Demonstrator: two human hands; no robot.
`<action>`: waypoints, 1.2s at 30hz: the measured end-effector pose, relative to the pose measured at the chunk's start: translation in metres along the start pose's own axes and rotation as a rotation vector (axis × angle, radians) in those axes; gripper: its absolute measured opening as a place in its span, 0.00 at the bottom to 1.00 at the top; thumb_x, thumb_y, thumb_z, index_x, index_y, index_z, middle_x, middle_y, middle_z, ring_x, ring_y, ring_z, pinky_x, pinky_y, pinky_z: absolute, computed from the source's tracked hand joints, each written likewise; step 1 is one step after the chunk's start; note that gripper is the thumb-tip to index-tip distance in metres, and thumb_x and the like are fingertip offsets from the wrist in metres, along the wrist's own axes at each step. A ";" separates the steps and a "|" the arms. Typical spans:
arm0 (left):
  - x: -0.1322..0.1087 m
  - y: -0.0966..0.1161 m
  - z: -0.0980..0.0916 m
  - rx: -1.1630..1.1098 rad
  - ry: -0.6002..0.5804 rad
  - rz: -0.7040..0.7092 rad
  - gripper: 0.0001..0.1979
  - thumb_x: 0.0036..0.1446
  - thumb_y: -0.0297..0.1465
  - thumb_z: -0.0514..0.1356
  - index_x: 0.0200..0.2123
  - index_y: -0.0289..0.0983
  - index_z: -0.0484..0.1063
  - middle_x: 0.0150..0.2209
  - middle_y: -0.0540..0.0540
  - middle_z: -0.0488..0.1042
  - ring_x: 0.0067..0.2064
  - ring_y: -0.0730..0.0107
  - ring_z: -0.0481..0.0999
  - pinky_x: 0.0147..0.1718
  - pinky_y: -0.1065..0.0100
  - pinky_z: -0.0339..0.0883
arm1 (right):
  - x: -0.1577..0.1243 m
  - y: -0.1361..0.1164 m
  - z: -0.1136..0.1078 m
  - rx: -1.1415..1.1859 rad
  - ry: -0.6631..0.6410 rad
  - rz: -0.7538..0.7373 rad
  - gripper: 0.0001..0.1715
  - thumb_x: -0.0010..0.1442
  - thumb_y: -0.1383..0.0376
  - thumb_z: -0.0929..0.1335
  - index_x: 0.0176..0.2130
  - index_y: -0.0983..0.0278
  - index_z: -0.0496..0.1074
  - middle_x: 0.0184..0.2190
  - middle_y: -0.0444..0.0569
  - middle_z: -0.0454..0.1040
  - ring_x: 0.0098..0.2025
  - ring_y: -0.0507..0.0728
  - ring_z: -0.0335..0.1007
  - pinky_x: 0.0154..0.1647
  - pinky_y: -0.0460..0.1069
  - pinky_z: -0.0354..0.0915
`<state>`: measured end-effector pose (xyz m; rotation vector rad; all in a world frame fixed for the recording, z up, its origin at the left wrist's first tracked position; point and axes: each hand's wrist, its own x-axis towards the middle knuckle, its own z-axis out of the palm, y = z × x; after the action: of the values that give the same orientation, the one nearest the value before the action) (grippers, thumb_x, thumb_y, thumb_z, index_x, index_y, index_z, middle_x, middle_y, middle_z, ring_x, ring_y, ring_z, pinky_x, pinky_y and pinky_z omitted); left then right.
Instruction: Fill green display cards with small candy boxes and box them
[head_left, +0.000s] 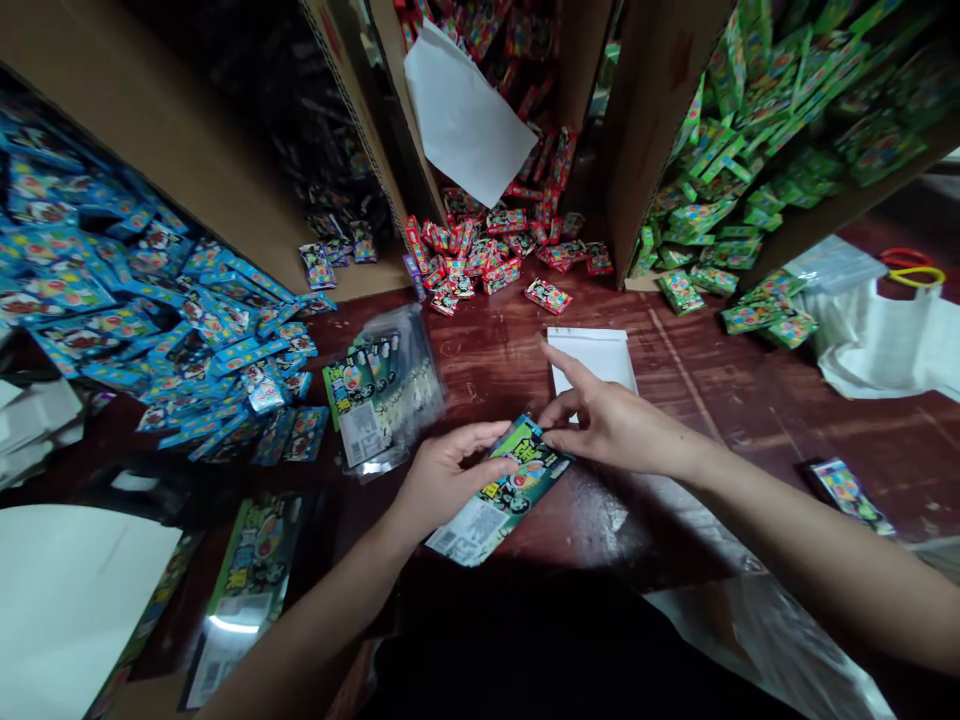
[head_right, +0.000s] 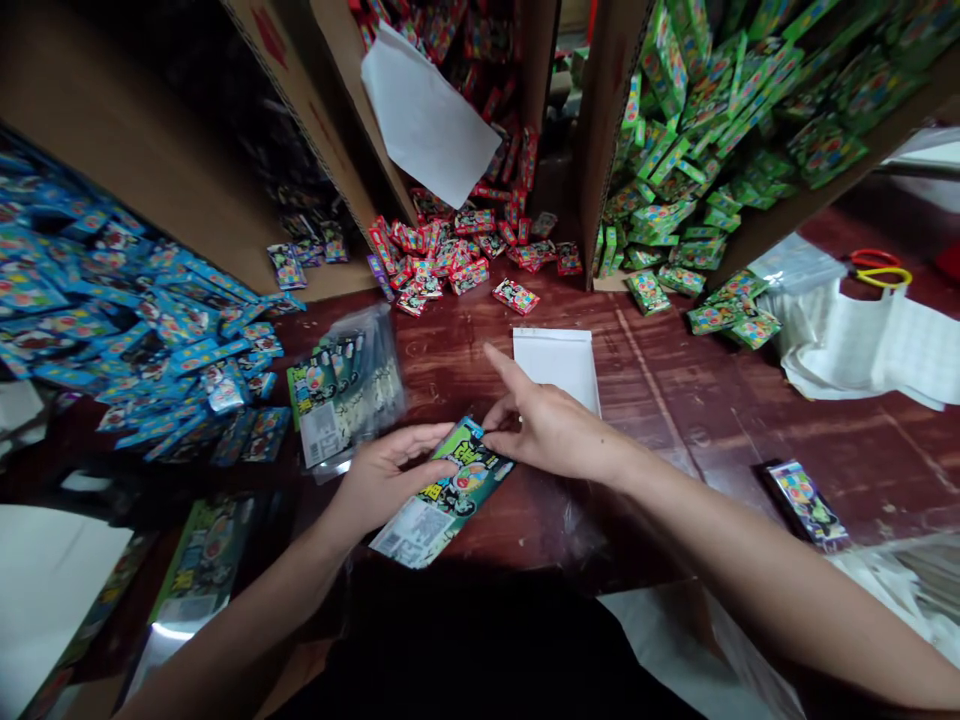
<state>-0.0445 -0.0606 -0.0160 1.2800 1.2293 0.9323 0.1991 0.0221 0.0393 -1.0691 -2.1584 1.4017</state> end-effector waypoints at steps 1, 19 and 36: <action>0.001 -0.003 0.001 -0.031 0.008 -0.006 0.22 0.54 0.34 0.71 0.52 0.40 0.76 0.50 0.46 0.81 0.50 0.65 0.81 0.54 0.60 0.74 | -0.002 0.004 -0.003 0.094 0.048 0.016 0.57 0.57 0.66 0.72 0.73 0.58 0.40 0.36 0.44 0.80 0.34 0.55 0.76 0.37 0.50 0.71; 0.005 -0.014 0.017 -0.132 -0.213 0.003 0.29 0.62 0.31 0.62 0.64 0.40 0.56 0.50 0.41 0.74 0.49 0.63 0.78 0.49 0.60 0.72 | -0.031 0.045 0.047 0.401 0.412 0.058 0.51 0.62 0.56 0.72 0.72 0.53 0.41 0.44 0.50 0.71 0.43 0.57 0.73 0.47 0.56 0.72; 0.012 0.002 0.004 -0.178 -0.290 -0.077 0.23 0.56 0.29 0.68 0.48 0.41 0.57 0.43 0.48 0.71 0.43 0.70 0.76 0.40 0.67 0.71 | -0.017 0.001 0.021 -0.034 0.304 -0.152 0.46 0.68 0.64 0.64 0.74 0.51 0.35 0.51 0.53 0.74 0.47 0.60 0.74 0.52 0.60 0.72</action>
<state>-0.0384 -0.0492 -0.0158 1.1704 0.9411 0.7523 0.1969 -0.0036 0.0310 -1.0309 -2.0007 1.0633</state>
